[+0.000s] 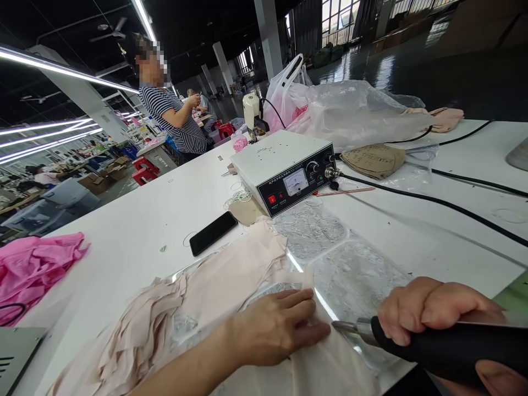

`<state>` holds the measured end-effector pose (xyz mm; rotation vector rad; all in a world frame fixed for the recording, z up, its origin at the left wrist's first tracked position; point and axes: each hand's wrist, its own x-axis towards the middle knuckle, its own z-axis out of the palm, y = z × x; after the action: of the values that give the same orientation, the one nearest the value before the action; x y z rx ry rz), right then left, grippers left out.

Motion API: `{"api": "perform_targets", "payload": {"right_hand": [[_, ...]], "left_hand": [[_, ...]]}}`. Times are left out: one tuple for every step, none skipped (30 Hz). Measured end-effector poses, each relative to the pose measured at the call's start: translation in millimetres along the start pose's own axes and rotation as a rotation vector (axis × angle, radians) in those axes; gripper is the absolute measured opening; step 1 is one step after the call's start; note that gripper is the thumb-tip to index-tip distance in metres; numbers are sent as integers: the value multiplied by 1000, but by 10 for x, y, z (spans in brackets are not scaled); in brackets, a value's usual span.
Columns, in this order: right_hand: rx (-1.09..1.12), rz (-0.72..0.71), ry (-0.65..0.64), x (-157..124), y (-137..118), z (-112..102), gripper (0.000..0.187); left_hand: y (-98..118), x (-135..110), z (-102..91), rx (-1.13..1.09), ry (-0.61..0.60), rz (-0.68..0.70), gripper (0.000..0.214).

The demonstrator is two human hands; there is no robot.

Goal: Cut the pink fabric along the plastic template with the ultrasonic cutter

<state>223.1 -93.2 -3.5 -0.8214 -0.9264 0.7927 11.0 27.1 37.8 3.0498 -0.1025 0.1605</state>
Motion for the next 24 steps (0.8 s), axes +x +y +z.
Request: {"api": "perform_targets", "payload": {"right_hand": [[3,4,-9,-31,18,-6,28],[9,5,-18,-53,29,-13,26],[14,0,-24,-67,32,-19,26],[19,-13,-30,-71,25,-24,27],[25,-30,-38,-67,9,-27,28],[28,-24,-41,-56,-15,-28,28],[30,-13,-34,-41,-44,-25,28],[32,10,-20,-25,-74,-21,27],[37,37,-6,-8,-101,-14,26],[41,55,16,7,-123,-7,25],[45,63,35,21,-137,1,25],[46,61,45,34,-141,9,24],[46,46,37,46,-137,17,24],[43,33,22,58,-126,25,24],[41,17,10,70,-111,35,24],[41,2,-3,82,-95,45,24],[42,-11,-14,94,-81,56,24],[44,-25,-16,103,-71,66,24],[48,-33,-13,109,-64,75,23],[48,-33,-6,112,-61,81,23],[46,-32,-6,111,-60,84,22],[47,-32,-6,107,-60,84,22],[47,-27,-6,103,-61,82,23],[48,-18,-8,99,-61,79,23]], "left_hand": [[1,0,1,4,-3,0,27],[2,0,2,9,-2,0,27],[4,0,5,11,4,0,27],[7,0,9,12,19,-1,27],[10,0,14,13,36,-2,28],[13,0,19,14,53,-4,28],[16,-1,23,13,66,-5,28],[19,-2,26,11,74,-8,29],[21,-3,28,9,76,-12,29],[24,-4,27,8,73,-15,29],[26,-4,26,8,67,-20,29],[27,-4,23,9,62,-25,29],[28,-4,20,11,55,-29,29],[29,-3,17,12,53,-32,29],[30,-2,15,12,56,-31,29],[30,-1,14,11,64,-29,28],[31,0,14,10,72,-27,28],[32,1,15,10,77,-25,28],[33,2,16,11,79,-25,28],[35,3,17,15,75,-28,28],[37,3,17,18,68,-30,28],[39,4,17,22,64,-33,28],[41,4,16,27,63,-33,28],[42,4,15,32,64,-32,28]]}}
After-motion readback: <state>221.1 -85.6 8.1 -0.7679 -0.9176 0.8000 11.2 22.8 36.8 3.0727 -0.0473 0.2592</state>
